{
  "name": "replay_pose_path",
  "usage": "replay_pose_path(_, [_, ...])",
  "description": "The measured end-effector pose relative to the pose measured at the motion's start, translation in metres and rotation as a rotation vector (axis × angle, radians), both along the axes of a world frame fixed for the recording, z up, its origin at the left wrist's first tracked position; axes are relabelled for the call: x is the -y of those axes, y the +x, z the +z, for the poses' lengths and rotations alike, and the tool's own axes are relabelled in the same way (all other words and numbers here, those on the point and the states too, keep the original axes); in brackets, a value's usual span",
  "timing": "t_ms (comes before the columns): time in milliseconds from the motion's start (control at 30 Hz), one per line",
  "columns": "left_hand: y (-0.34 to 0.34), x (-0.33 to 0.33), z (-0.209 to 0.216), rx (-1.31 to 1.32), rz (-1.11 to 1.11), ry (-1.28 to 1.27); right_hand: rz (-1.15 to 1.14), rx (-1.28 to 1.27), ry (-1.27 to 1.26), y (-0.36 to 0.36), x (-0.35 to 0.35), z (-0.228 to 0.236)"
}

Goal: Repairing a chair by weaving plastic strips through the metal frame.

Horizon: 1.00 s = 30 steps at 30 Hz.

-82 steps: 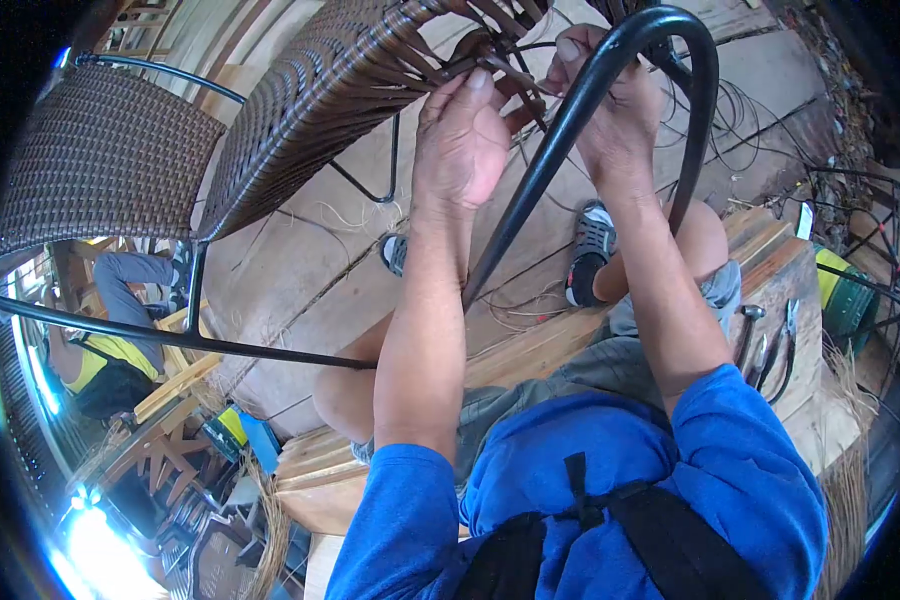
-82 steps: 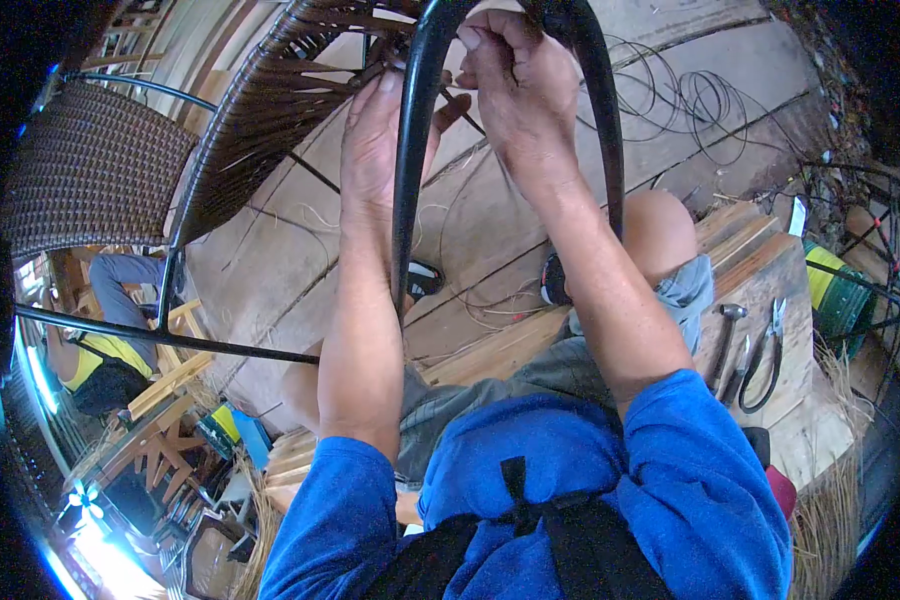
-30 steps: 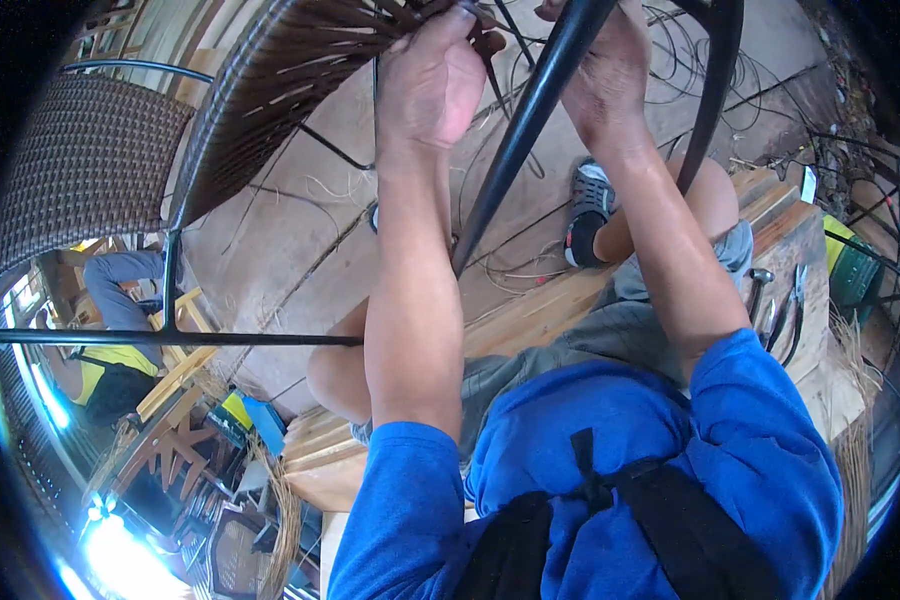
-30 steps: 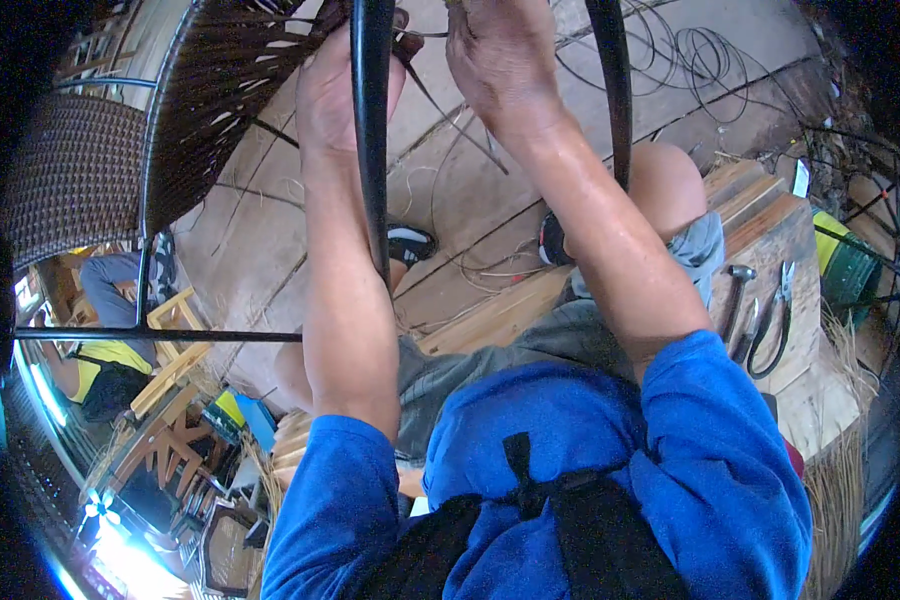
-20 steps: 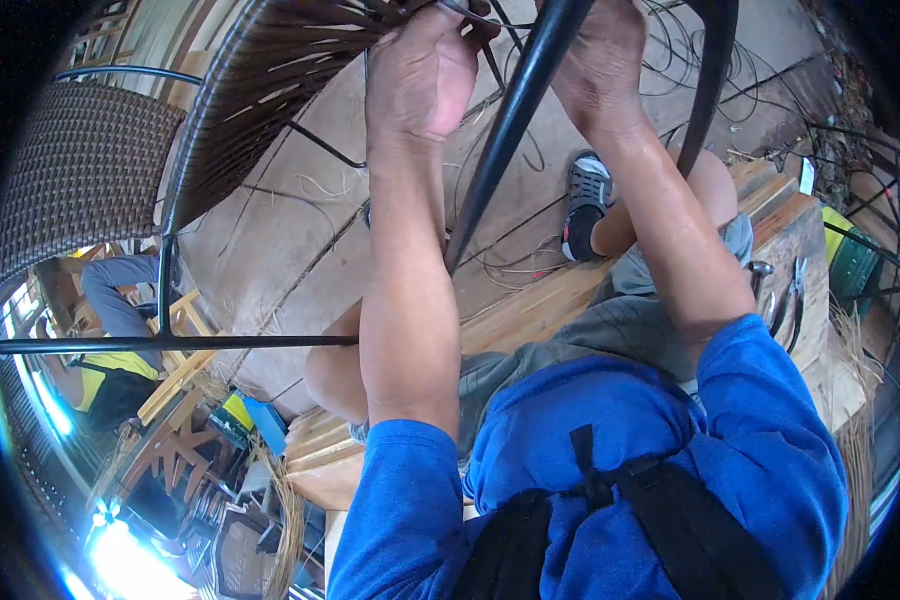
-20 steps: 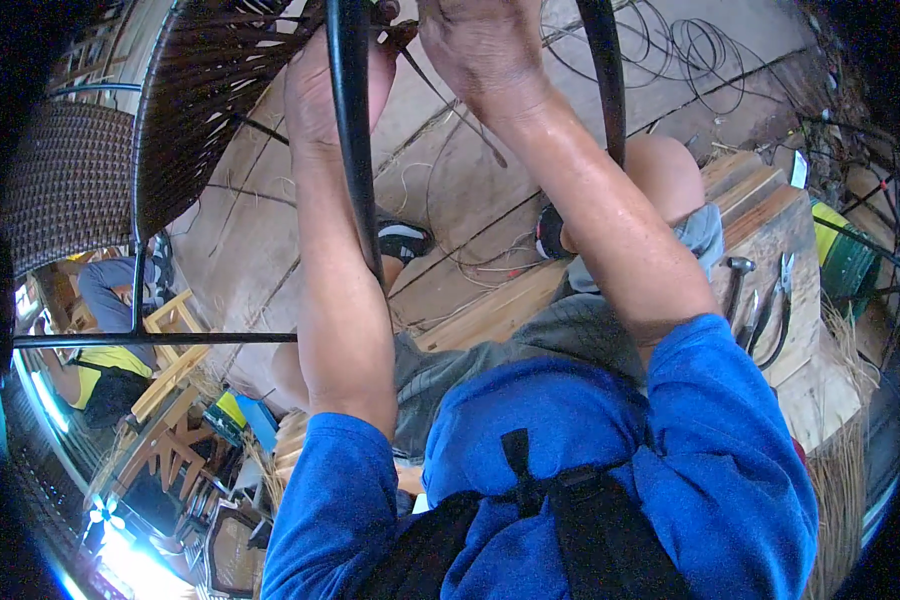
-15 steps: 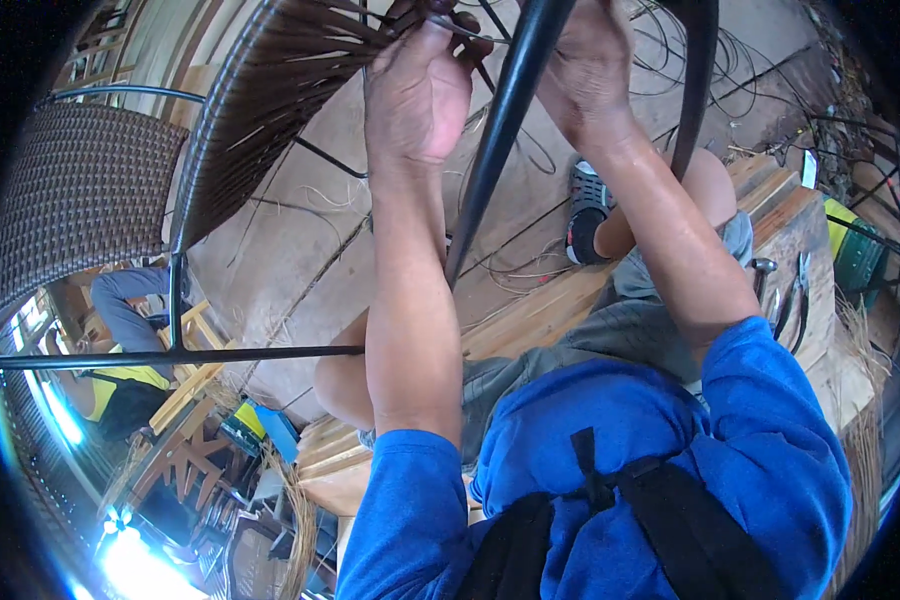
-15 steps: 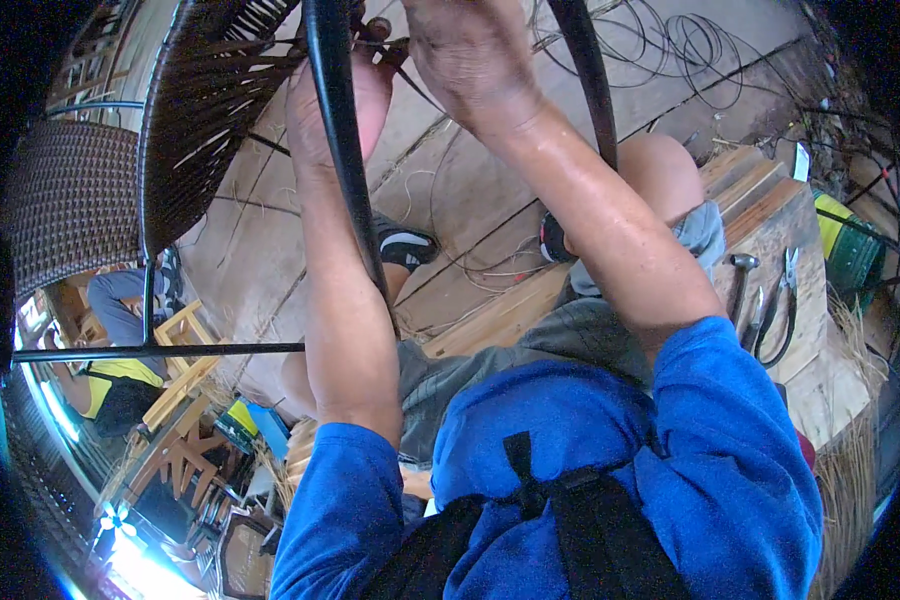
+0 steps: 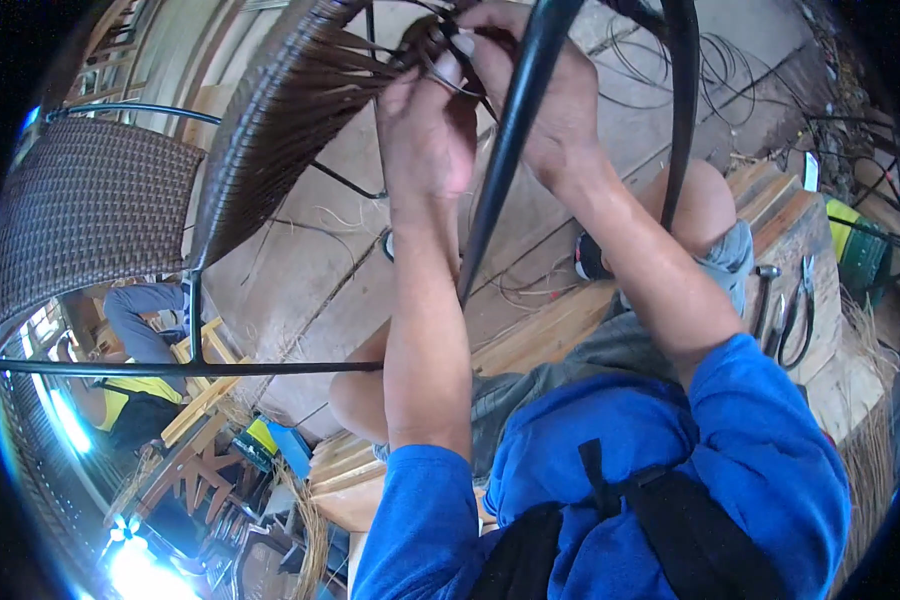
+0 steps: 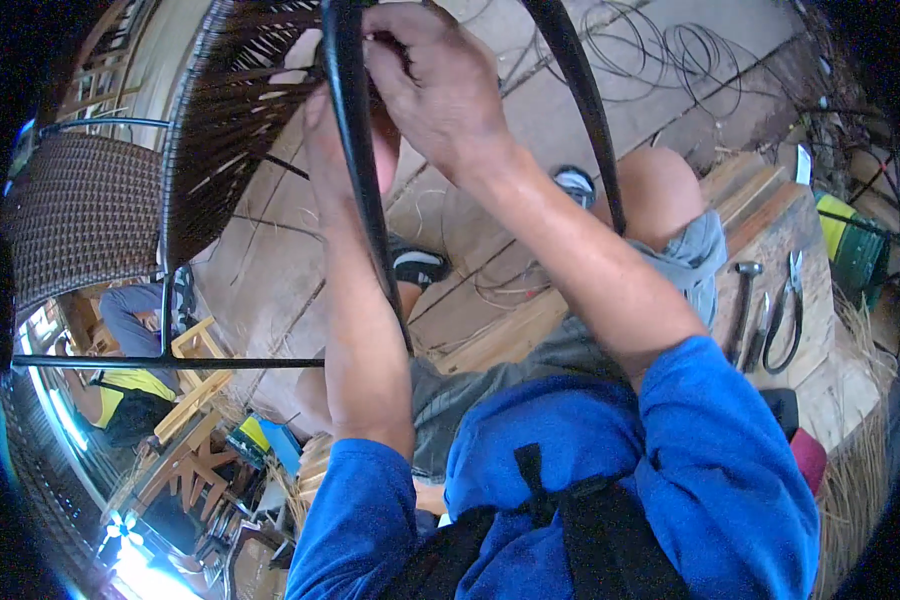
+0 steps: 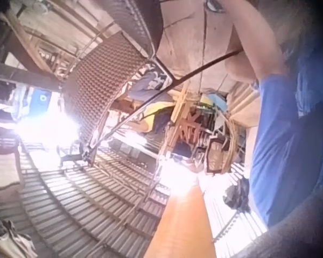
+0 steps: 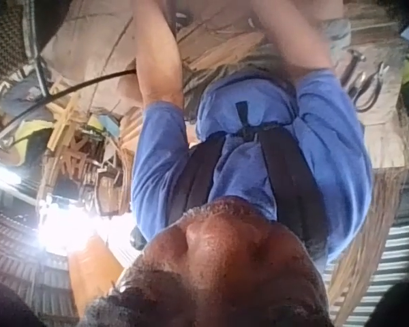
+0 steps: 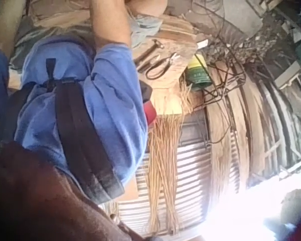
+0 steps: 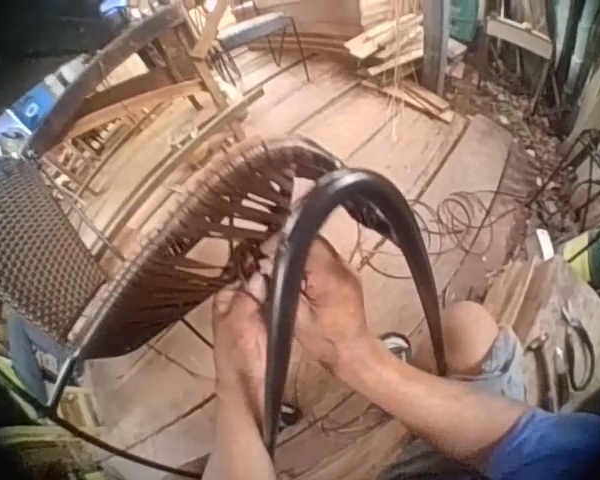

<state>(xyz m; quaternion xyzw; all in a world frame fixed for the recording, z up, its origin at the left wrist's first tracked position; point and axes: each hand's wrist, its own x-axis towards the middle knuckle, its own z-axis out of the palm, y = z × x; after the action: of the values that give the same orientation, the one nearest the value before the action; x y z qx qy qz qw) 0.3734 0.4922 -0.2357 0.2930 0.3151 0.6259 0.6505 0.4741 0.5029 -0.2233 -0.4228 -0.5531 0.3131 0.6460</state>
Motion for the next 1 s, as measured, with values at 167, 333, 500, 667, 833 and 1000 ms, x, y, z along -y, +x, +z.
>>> replay_pose_path(167, [-0.001, 0.006, 0.004, 0.091, 0.025, -0.041, 0.03, 0.041, -0.251, 0.001, 0.001, 0.002])
replay_pose_path(333, [0.003, 0.005, 0.007, -0.052, 0.134, -0.084, 0.244, -0.131, -0.44, 0.011, 0.0, 0.009])
replay_pose_path(500, [0.006, 0.004, 0.005, 0.008, 0.171, -0.056, 0.339, -0.22, -0.405, 0.026, 0.01, 0.002])
replay_pose_path(667, [0.002, 0.003, 0.0, 0.037, 0.156, -0.154, 0.044, 0.085, 0.011, 0.01, 0.012, -0.009])
replay_pose_path(833, [-0.001, 0.004, 0.001, 0.07, 0.129, -0.031, 0.062, 0.132, -0.046, -0.003, 0.003, -0.004])
replay_pose_path(1000, [0.002, 0.005, 0.004, 0.02, 0.124, -0.044, 0.094, -0.055, -0.126, -0.009, 0.006, -0.006])
